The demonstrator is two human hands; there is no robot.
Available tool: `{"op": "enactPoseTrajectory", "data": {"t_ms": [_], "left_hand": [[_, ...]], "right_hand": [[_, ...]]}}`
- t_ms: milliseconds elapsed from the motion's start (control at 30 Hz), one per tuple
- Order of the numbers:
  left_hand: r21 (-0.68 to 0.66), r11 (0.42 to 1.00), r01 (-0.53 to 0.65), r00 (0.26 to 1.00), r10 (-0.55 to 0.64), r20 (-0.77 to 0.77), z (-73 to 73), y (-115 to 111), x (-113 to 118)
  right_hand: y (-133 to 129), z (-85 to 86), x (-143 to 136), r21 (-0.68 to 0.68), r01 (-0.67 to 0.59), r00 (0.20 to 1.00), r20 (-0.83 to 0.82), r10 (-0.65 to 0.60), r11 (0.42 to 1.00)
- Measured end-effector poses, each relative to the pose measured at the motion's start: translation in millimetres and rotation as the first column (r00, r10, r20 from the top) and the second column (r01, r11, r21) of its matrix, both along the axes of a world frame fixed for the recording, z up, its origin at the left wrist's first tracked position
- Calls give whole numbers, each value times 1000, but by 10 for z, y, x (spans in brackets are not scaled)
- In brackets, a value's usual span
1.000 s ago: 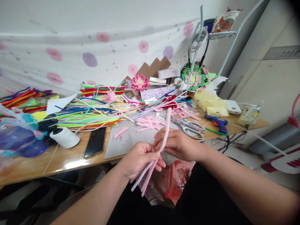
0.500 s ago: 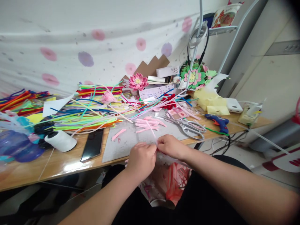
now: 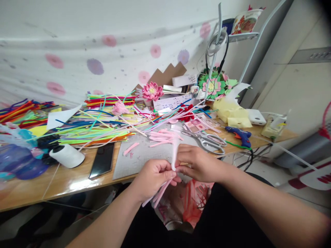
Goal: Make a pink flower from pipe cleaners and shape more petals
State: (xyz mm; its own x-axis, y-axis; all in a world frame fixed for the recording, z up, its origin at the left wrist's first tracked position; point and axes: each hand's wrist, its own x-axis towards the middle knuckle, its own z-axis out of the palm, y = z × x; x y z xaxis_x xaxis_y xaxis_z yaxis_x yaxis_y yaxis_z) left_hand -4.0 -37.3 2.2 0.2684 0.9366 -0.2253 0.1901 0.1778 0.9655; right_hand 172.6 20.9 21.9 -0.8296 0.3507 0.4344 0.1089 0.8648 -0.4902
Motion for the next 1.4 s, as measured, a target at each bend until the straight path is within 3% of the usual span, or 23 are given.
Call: {"op": "enactPoseTrajectory", "data": {"t_ms": [67, 133, 200, 267, 333, 400, 500, 667, 900, 1067, 1267, 1333, 1400], "left_hand": [[207, 978, -20, 975, 65, -214, -15, 4, 17], [400, 916, -23, 899, 194, -393, -44, 23, 42], [433, 899, -69, 881, 258, -397, -86, 54, 79], [280, 947, -158, 953, 220, -207, -139, 86, 124], [73, 974, -214, 976, 209, 66, -194, 106, 171], [-21, 963, -268, 924, 263, 277, -236, 116, 211], [-13, 918, -397, 810, 357, 465, -246, 123, 247], [-115, 839, -532, 644, 490, 588, -124, 142, 246], [-237, 788, -569, 518, 567, 640, 22, 143, 284], [-150, 782, -605, 528, 535, 659, -11, 146, 316], [4, 758, -653, 581, 497, 645, -26, 158, 339], [21, 767, -641, 611, 493, 619, -18, 158, 324], [17, 810, -587, 673, 476, 566, -10, 157, 283]], "right_hand": [[-22, -17, -38, -54, 137, 988, 84, -132, 989], [-21, -41, -75, -121, 278, 952, 169, -256, 953], [-5, -59, -105, -162, 378, 914, 220, -340, 911], [11, -70, -122, -190, 434, 891, 234, -389, 881], [15, -78, -129, -245, 471, 878, 225, -423, 847], [2, -93, -133, -327, 482, 876, 187, -444, 813], [-40, -133, -140, -400, 466, 877, 91, -472, 789], [-90, -240, -175, -479, 483, 843, 28, -538, 733], [-146, -315, -252, -664, 292, 923, 6, -385, 689], [-196, -349, -314, -676, 224, 925, -80, -372, 702], [-249, -408, -415, -738, 232, 910, -65, -409, 634], [-255, -410, -437, -778, 235, 908, -39, -418, 582], [-256, -398, -442, -869, 192, 914, -11, -406, 455]]}}
